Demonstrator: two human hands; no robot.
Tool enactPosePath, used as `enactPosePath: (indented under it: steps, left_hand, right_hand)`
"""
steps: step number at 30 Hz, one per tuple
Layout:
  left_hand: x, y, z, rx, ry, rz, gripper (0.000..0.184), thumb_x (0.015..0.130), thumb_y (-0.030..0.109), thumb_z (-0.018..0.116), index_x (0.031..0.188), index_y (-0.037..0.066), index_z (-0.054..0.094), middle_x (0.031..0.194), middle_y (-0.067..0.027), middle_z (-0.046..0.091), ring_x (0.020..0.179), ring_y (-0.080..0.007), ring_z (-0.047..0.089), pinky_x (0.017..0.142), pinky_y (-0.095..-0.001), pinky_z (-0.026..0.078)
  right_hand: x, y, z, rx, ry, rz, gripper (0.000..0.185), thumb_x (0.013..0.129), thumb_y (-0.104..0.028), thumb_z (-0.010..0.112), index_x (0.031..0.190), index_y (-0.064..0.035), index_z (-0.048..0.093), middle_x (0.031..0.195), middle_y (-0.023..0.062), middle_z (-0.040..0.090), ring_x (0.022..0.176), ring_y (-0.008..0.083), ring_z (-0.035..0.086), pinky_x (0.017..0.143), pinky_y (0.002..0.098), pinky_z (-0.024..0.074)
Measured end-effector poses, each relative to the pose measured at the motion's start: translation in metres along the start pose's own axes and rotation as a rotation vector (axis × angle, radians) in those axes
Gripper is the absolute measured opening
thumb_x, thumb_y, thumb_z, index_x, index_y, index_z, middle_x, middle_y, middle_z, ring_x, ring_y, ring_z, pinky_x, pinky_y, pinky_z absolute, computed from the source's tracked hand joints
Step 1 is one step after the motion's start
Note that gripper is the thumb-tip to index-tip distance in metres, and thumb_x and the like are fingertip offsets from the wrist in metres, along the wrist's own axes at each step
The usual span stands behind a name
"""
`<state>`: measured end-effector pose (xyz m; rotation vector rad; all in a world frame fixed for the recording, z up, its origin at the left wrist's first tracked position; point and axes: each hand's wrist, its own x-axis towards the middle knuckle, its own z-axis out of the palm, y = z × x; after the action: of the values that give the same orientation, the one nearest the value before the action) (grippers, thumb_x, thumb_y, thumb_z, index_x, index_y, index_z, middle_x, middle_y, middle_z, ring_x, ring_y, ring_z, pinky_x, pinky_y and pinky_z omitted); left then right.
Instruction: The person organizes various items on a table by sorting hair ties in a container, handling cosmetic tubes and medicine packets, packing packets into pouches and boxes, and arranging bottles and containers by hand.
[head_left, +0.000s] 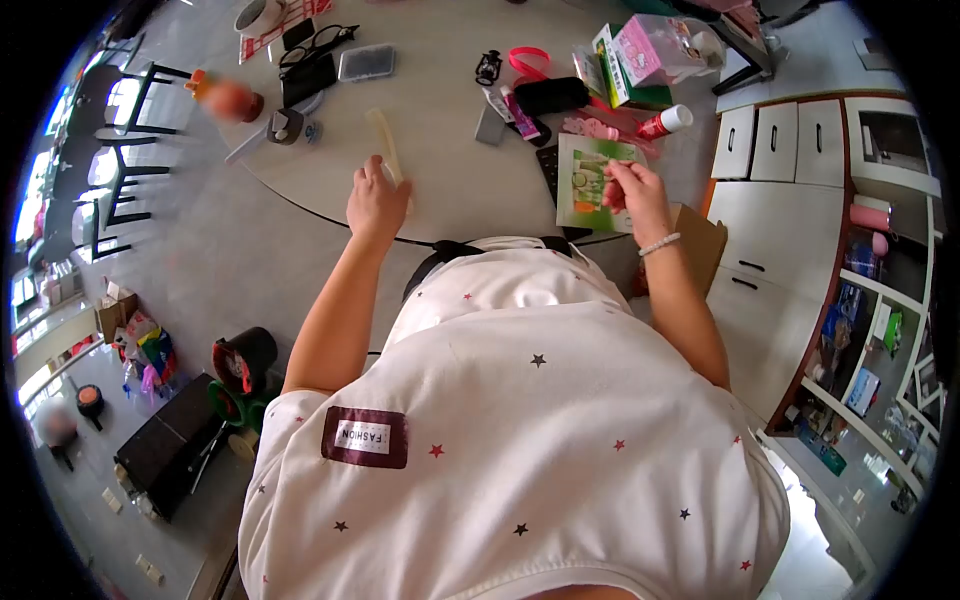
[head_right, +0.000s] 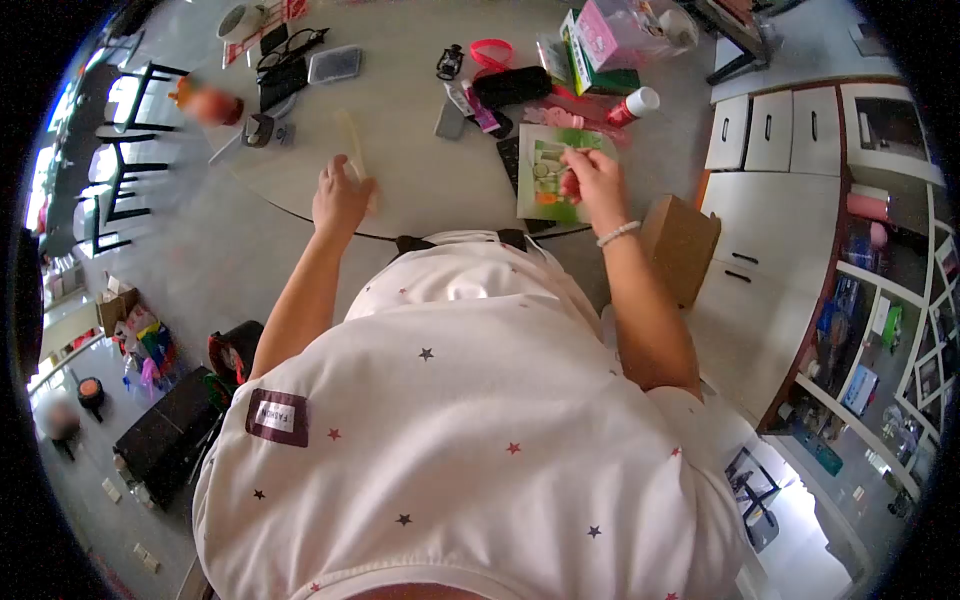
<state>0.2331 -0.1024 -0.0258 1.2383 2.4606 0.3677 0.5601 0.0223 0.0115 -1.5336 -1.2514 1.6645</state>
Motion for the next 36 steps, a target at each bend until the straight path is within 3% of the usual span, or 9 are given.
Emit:
enactPosePath:
  steps: [6, 9, 12, 15, 18, 21, 26, 31, 36]
  left_hand:
    - [0.013, -0.006, -0.004, 0.068, 0.004, -0.139, 0.046, 0.078, 0.016, 0.054, 0.123, 0.014, 0.041, 0.115, -0.0169, 0.053, 0.097, -0.0381, 0.057, 0.081, -0.0449, 0.047]
    - [0.015, -0.022, -0.010, 0.129, 0.110, -0.111, 0.047, 0.078, 0.017, 0.055, 0.123, 0.014, 0.041, 0.115, -0.0161, 0.051, 0.096, -0.0375, 0.057, 0.080, -0.0447, 0.047]
    - [0.014, -0.018, -0.010, 0.081, 0.165, -0.025, 0.044, 0.079, 0.020, 0.059, 0.121, 0.013, 0.045, 0.111, -0.0135, 0.054, 0.094, -0.0303, 0.059, 0.079, -0.0396, 0.048]
    - [0.013, 0.008, 0.002, -0.251, -0.073, 0.019, 0.037, 0.080, 0.023, 0.061, 0.113, 0.010, 0.053, 0.096, -0.0104, 0.061, 0.085, -0.0234, 0.061, 0.073, -0.0350, 0.048]
    - [0.004, 0.051, 0.023, -0.374, -0.245, 0.220, 0.028, 0.080, 0.025, 0.062, 0.103, 0.008, 0.062, 0.085, -0.0099, 0.066, 0.078, -0.0201, 0.064, 0.069, -0.0313, 0.050]
    - [0.005, 0.086, 0.036, -0.295, -0.226, 0.422, 0.031, 0.079, 0.023, 0.062, 0.105, 0.007, 0.060, 0.089, -0.0128, 0.065, 0.081, -0.0275, 0.064, 0.072, -0.0367, 0.049]
    - [0.010, 0.124, 0.057, -0.107, -0.265, 0.643, 0.045, 0.078, 0.021, 0.062, 0.119, 0.009, 0.049, 0.095, -0.0164, 0.063, 0.085, -0.0352, 0.062, 0.073, -0.0453, 0.048]
    - [0.022, 0.156, 0.066, 0.046, -0.450, 0.619, 0.044, 0.080, 0.021, 0.058, 0.120, 0.010, 0.044, 0.096, -0.0194, 0.062, 0.088, -0.0382, 0.061, 0.074, -0.0468, 0.048]
    - [0.021, 0.166, 0.058, 0.124, -0.517, 0.547, 0.037, 0.080, 0.022, 0.057, 0.113, 0.010, 0.047, 0.096, -0.0186, 0.063, 0.089, -0.0383, 0.060, 0.075, -0.0475, 0.048]
  right_hand:
    - [-0.003, 0.014, -0.032, -0.210, -0.008, 0.165, 0.022, 0.086, -0.026, 0.057, 0.081, -0.0044, 0.060, 0.057, 0.0019, 0.055, 0.047, 0.0123, 0.053, 0.044, 0.0230, 0.0404]
    - [0.001, 0.024, -0.030, -0.713, 0.239, -0.128, 0.024, 0.081, -0.028, 0.062, 0.086, -0.0047, 0.061, 0.071, 0.0087, 0.060, 0.064, 0.0232, 0.059, 0.060, 0.0330, 0.0489]
    - [0.006, 0.040, -0.032, -1.075, 0.482, -0.407, 0.030, 0.074, -0.029, 0.067, 0.093, -0.0066, 0.061, 0.092, 0.0147, 0.060, 0.090, 0.0321, 0.056, 0.082, 0.0418, 0.0452]
    - [0.009, 0.045, -0.031, -0.916, 0.422, -0.276, 0.035, 0.070, -0.027, 0.070, 0.097, -0.0075, 0.060, 0.105, 0.0152, 0.056, 0.104, 0.0331, 0.049, 0.090, 0.0436, 0.0402]
    - [0.007, 0.051, -0.029, -0.934, 0.485, -0.419, 0.036, 0.070, -0.025, 0.071, 0.099, -0.0070, 0.059, 0.104, 0.0152, 0.057, 0.103, 0.0326, 0.050, 0.089, 0.0422, 0.0409]
    - [0.002, 0.033, -0.020, -1.048, 0.536, -0.691, 0.036, 0.071, -0.021, 0.071, 0.101, -0.0063, 0.059, 0.107, 0.0140, 0.056, 0.102, 0.0312, 0.051, 0.089, 0.0413, 0.0413]
    - [0.010, 0.019, 0.011, -0.995, 0.091, -0.857, 0.038, 0.071, -0.018, 0.069, 0.106, -0.0083, 0.059, 0.112, 0.0107, 0.054, 0.108, 0.0295, 0.049, 0.090, 0.0412, 0.0418]
    - [0.033, 0.022, 0.037, -1.133, 0.058, -0.914, 0.045, 0.067, -0.015, 0.073, 0.109, -0.0098, 0.059, 0.121, 0.0096, 0.050, 0.112, 0.0291, 0.047, 0.090, 0.0408, 0.0436]
    - [0.034, 0.025, 0.038, -1.101, 0.092, -0.772, 0.045, 0.064, -0.014, 0.075, 0.105, -0.0072, 0.059, 0.121, 0.0127, 0.049, 0.111, 0.0321, 0.046, 0.093, 0.0405, 0.0419]
